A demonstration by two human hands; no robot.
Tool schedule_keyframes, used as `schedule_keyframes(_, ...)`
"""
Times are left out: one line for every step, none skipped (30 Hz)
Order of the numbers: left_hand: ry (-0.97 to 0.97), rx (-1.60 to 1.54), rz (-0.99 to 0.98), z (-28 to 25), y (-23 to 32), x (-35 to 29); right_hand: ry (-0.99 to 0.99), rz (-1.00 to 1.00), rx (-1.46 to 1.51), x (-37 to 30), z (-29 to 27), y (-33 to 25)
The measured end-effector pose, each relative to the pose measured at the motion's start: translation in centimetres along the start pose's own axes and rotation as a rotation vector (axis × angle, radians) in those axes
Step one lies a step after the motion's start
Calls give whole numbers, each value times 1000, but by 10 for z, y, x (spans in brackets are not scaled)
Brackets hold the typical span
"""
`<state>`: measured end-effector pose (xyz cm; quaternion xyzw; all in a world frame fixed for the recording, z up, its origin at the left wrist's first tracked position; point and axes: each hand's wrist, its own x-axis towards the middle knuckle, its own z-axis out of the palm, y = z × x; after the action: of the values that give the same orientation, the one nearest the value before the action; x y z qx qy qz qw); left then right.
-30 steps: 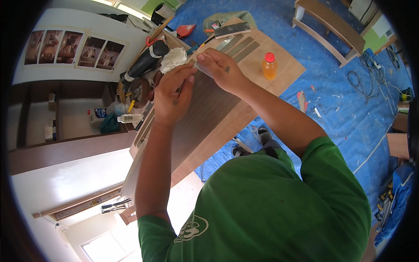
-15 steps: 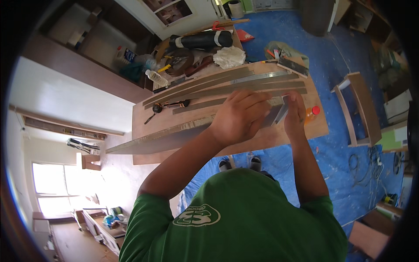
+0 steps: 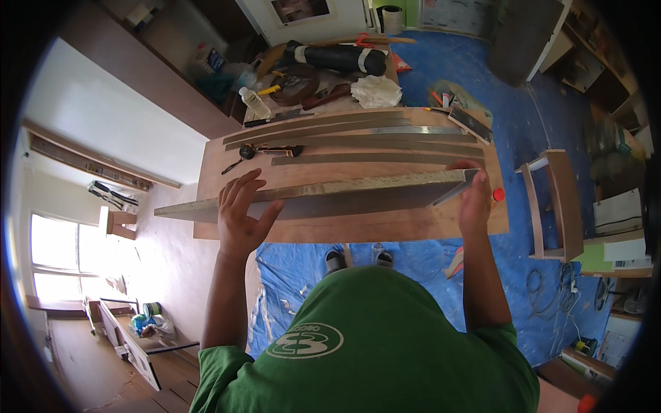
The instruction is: The person applies glue to a wooden board, places a metal strip on it, and uses a utility knife to trim the edge of a white panel. The person handles a wooden board, metal strip, and white panel during the process.
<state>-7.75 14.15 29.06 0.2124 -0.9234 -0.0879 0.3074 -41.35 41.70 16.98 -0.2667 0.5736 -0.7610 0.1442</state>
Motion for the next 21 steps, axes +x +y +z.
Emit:
schedule_keyframes(-10,12,-4,-2,-4,-5,4,3,18,-1,3,-2)
schedule_keyframes(-17,16,-11,-1,-6,-8,9,7,36,-1,5,-4)
schedule_keyframes(-24,20,-17,1,-9,-11,-4,-4,13,0,6,-5)
schedule_keyframes(-31,24,-22,1,-11,-14,-15,-16,-10,1,6,-6)
schedule_keyframes(-38,27,-24,1,-11,-15,-25,-28,-34,2,6,-6)
schedule_keyframes(-50,20,-16,3,-11,-13,-21,-45,-36,2,2,-4)
schedule_keyframes(-63,12,-6,5,-10,-11,-16,-63,-40,3,-3,3)
schedule_keyframes(-40,27,9,6,-12,-9,-8,-80,-44,5,-7,8)
schedule_keyframes(-28,33,26,8,-14,-9,11,-58,-63,5,-11,10)
schedule_keyframes(-16,33,47,11,-16,-8,36,-35,-85,5,-12,10)
schedule_keyframes(-16,20,30,11,-14,-9,62,-12,-108,2,-13,10)
schedule_keyframes(-13,26,22,13,-15,-10,77,0,-107,1,-13,7)
schedule_keyframes(-6,39,15,13,-16,-11,91,8,-100,1,-11,4)
schedule_keyframes(1,51,8,15,-16,-12,104,16,-92,-1,-10,0)
schedule_keyframes(0,61,13,17,-17,-12,111,-6,-124,-2,-9,-6)
schedule_keyframes(1,72,17,19,-18,-12,119,-23,-94,-3,-8,-12)
schedule_keyframes(2,83,20,22,-18,-12,127,-40,-64,-5,-8,-18)
schedule_keyframes(1,92,24,22,-18,-12,129,-56,-28,-6,-8,-20)
schedule_keyframes(0,101,26,23,-18,-11,124,-55,-39,-7,-12,-20)
schedule_keyframes(0,111,28,24,-18,-11,119,-54,-51,-8,-18,-18)
schedule_keyframes(0,116,30,24,-18,-11,111,-52,-62,-9,-21,-18)
